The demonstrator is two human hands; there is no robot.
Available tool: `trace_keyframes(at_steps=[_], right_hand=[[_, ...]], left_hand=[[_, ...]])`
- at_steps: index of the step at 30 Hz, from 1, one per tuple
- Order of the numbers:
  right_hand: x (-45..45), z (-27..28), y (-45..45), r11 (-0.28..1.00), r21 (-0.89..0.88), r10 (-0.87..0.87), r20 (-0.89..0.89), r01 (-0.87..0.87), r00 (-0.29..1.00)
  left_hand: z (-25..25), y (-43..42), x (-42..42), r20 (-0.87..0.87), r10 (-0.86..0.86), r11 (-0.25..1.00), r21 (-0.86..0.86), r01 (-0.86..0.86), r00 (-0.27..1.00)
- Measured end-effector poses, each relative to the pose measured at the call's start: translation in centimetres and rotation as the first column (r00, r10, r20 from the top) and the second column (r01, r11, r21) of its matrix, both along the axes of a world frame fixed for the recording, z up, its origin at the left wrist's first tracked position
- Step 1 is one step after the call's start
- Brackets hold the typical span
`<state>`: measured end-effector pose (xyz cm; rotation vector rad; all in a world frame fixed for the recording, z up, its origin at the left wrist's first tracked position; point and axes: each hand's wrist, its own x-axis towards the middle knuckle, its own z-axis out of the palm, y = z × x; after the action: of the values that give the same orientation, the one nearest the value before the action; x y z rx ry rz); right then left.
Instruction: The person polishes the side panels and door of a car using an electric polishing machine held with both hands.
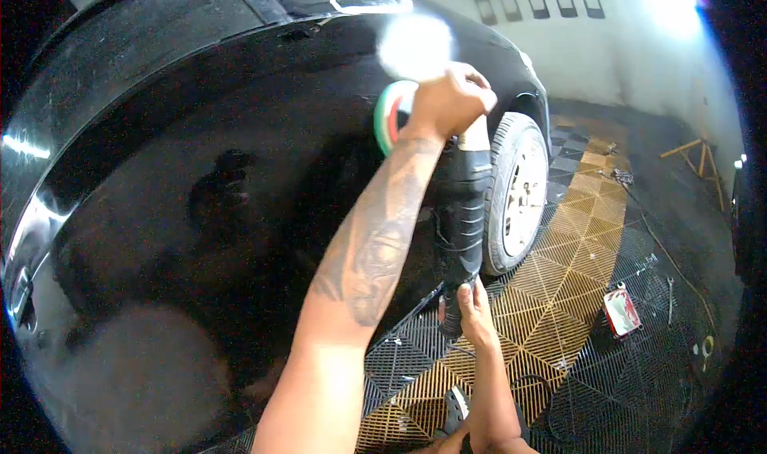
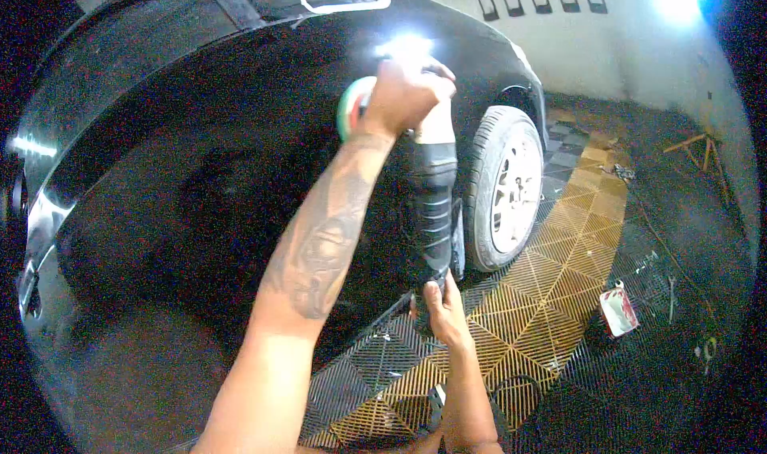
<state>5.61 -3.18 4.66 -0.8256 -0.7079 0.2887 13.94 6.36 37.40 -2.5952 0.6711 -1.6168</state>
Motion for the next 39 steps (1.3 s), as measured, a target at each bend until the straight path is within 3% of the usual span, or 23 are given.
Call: trace_keyframes(at_steps=[1, 3, 6, 8, 9, 12, 14, 17, 21, 23, 26, 28, 30, 33, 35, 36, 37, 39], right_hand=[[0.1, -0.6, 0.2, 1.000, 0.008, 0.009, -0.002, -0.009, 1.000], [-0.1, -1.6, 0.3, 1.000, -0.015, 0.016, -0.001, -0.016, 1.000], [-0.3, -4.2, 0.8, 0.996, -0.089, 0.004, 0.044, 0.000, 0.999], [-2.5, -3.0, 0.6, 0.983, -0.165, 0.067, -0.055, -0.075, 0.996], [-2.6, -3.2, 1.8, 0.999, -0.037, 0.029, 0.116, -0.025, 0.993], [-4.8, -4.0, 3.7, 0.994, -0.090, -0.051, 0.175, 0.067, 0.983], [-6.9, -2.6, 3.7, 0.993, 0.025, 0.110, 0.142, -0.114, 0.984], [-9.4, -1.6, 4.4, 0.996, 0.034, 0.074, 0.085, -0.077, 0.994], [-10.5, -3.0, 5.0, 0.990, -0.022, 0.142, 0.189, -0.141, 0.972], [-14.1, -0.6, 4.9, 1.000, -0.013, -0.026, 0.105, 0.027, 0.994], [-14.4, -0.9, 5.4, 0.987, -0.022, 0.163, 0.222, -0.162, 0.961], [-15.5, -0.6, 5.5, 0.980, -0.185, 0.139, 0.359, -0.076, 0.923], [-16.9, 0.5, 5.7, 0.982, -0.190, 0.084, 0.463, 0.006, 0.882], [-19.3, 2.6, 6.0, 0.988, -0.153, 0.110, 0.588, -0.023, 0.801], [-20.8, 4.5, 5.5, 0.977, -0.209, 0.157, 0.603, -0.035, 0.782], [-21.3, 4.9, 5.8, 0.989, -0.149, 0.091, 0.658, 0.010, 0.748], [-21.8, 5.1, 5.9, 0.978, -0.207, 0.133, 0.640, 0.003, 0.757], [-22.0, 5.4, 6.1, 0.965, -0.263, 0.172, 0.675, 0.017, 0.717]], left_hand=[[-0.1, -1.3, -1.9, -0.211, -0.108, 0.952, -0.303, 0.040, 0.971], [-0.3, -1.1, -3.1, -0.232, -0.132, 0.953, -0.296, 0.059, 0.964], [-0.5, 0.0, -5.3, -0.089, -0.177, 0.957, -0.246, 0.151, 0.980], [-0.3, 0.2, -7.5, -0.037, -0.143, 0.951, -0.282, 0.127, 0.989], [-0.2, 0.0, -8.9, -0.021, -0.103, 0.948, -0.304, 0.092, 0.994], [-0.1, 0.4, -12.8, -0.031, -0.062, 0.941, -0.335, 0.048, 0.998], [-0.2, 0.6, -15.3, -0.014, -0.047, 0.937, -0.347, 0.039, 0.999], [0.1, 1.1, -18.7, 0.027, -0.033, 0.940, -0.340, 0.041, 0.999], [0.5, 1.8, -23.4, 0.042, -0.023, 0.932, -0.361, 0.037, 0.999], [0.6, 2.2, -26.0, 0.023, -0.064, 0.909, -0.412, 0.068, 0.998], [0.4, 2.9, -30.3, 0.059, -0.024, 0.913, -0.406, 0.046, 0.998], [0.4, 3.0, -33.2, 0.074, -0.053, 0.894, -0.441, 0.081, 0.996], [0.2, 3.7, -36.0, 0.061, -0.038, 0.881, -0.469, 0.062, 0.997], [0.2, 4.9, -40.1, 0.107, -0.009, 0.916, -0.399, 0.051, 0.994], [0.2, 5.3, -42.5, 0.081, -0.097, 0.890, -0.439, 0.123, 0.992], [-0.2, 5.2, -43.9, 0.104, -0.048, 0.894, -0.439, 0.089, 0.993], [-0.2, 5.2, -45.2, 0.125, 0.025, 0.916, -0.399, 0.027, 0.992], [-0.8, 4.9, -46.9, 0.157, 0.000, 0.920, -0.386, 0.062, 0.988]])
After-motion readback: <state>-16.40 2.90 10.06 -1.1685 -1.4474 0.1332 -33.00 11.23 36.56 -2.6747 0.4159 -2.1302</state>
